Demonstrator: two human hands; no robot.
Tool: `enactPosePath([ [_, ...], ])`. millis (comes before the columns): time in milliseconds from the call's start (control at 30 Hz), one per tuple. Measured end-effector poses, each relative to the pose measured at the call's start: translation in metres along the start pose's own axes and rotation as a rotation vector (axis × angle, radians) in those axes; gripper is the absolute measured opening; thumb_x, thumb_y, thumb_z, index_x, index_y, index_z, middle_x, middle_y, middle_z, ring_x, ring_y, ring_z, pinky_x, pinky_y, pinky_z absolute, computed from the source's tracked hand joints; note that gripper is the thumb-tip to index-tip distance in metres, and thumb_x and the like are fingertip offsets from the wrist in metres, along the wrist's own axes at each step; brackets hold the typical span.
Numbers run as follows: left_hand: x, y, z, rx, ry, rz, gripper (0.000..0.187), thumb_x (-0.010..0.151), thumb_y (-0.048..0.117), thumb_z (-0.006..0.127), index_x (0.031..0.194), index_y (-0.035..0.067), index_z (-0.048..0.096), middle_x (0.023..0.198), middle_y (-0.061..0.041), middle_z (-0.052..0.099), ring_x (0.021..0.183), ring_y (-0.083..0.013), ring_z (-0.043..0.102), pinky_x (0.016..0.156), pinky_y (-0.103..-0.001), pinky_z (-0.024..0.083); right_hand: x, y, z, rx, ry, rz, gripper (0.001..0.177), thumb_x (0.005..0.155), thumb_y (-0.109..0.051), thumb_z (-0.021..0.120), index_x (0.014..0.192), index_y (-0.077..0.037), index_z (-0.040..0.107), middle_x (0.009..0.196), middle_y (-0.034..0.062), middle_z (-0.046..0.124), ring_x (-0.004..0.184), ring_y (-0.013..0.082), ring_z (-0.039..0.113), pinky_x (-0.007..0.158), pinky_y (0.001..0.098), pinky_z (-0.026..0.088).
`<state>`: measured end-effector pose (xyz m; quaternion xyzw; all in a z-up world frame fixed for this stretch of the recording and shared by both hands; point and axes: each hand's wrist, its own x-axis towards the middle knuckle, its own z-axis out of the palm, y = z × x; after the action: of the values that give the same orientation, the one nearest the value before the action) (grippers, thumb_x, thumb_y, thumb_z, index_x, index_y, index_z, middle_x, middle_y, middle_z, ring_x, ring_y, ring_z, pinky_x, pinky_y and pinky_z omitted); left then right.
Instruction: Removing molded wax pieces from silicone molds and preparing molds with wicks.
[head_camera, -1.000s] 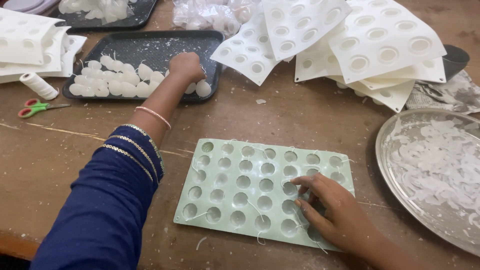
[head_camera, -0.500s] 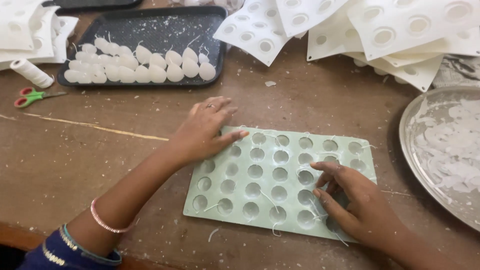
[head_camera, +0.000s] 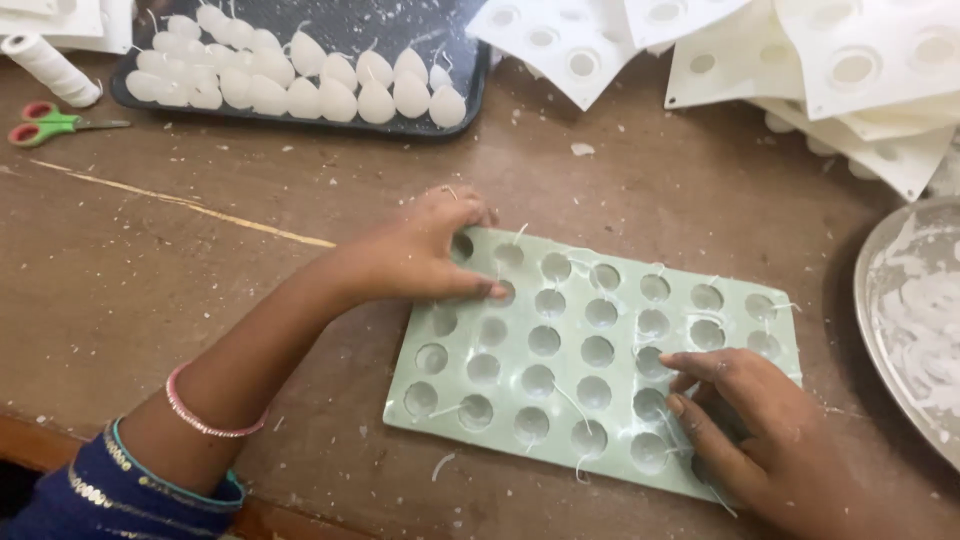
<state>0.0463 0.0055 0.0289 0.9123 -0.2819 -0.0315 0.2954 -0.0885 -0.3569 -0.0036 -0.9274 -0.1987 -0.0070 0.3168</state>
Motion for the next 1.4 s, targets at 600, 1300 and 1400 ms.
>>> enactPosePath([
  [600,0.000,0.012,0.001,-0.242,-0.149,-0.153,0.051,0.068,0.017,0.090,0.115,0.008,0.073,0.106,-0.005,0.075,0.099,-0.0169,0.073,0.085,-0.031,0.059,0.007,-0.016,-0.003,0.018,0.033,-0.030,0.042,0.083,-0.012,0.072,0.123,-0.004,0.063,0.096,0.0091,0.073,0.083,0.0183,0.073,0.074,0.0333,0.058],
  [1300,-0.013,0.034,-0.007,-0.377,-0.090,0.086,0.051,0.074,0.007,0.085,0.121,0.009,0.066,0.109,-0.005,0.071,0.102,-0.0164,0.071,0.090,-0.029,0.058,0.150,-0.079,0.004,-0.345,-0.215,-0.345,0.048,0.083,-0.034,0.074,0.120,-0.005,0.065,0.114,0.0141,0.067,0.105,0.0321,0.064,0.089,0.0452,0.050],
  [1400,-0.017,0.037,-0.009,-0.346,-0.035,0.185,0.044,0.078,0.010,0.085,0.119,0.008,0.069,0.110,-0.007,0.072,0.103,-0.0183,0.073,0.091,-0.032,0.058,0.153,-0.075,0.008,-0.257,-0.229,-0.400,0.045,0.083,-0.031,0.074,0.117,-0.003,0.065,0.112,0.0158,0.066,0.101,0.0352,0.064,0.083,0.0461,0.050],
])
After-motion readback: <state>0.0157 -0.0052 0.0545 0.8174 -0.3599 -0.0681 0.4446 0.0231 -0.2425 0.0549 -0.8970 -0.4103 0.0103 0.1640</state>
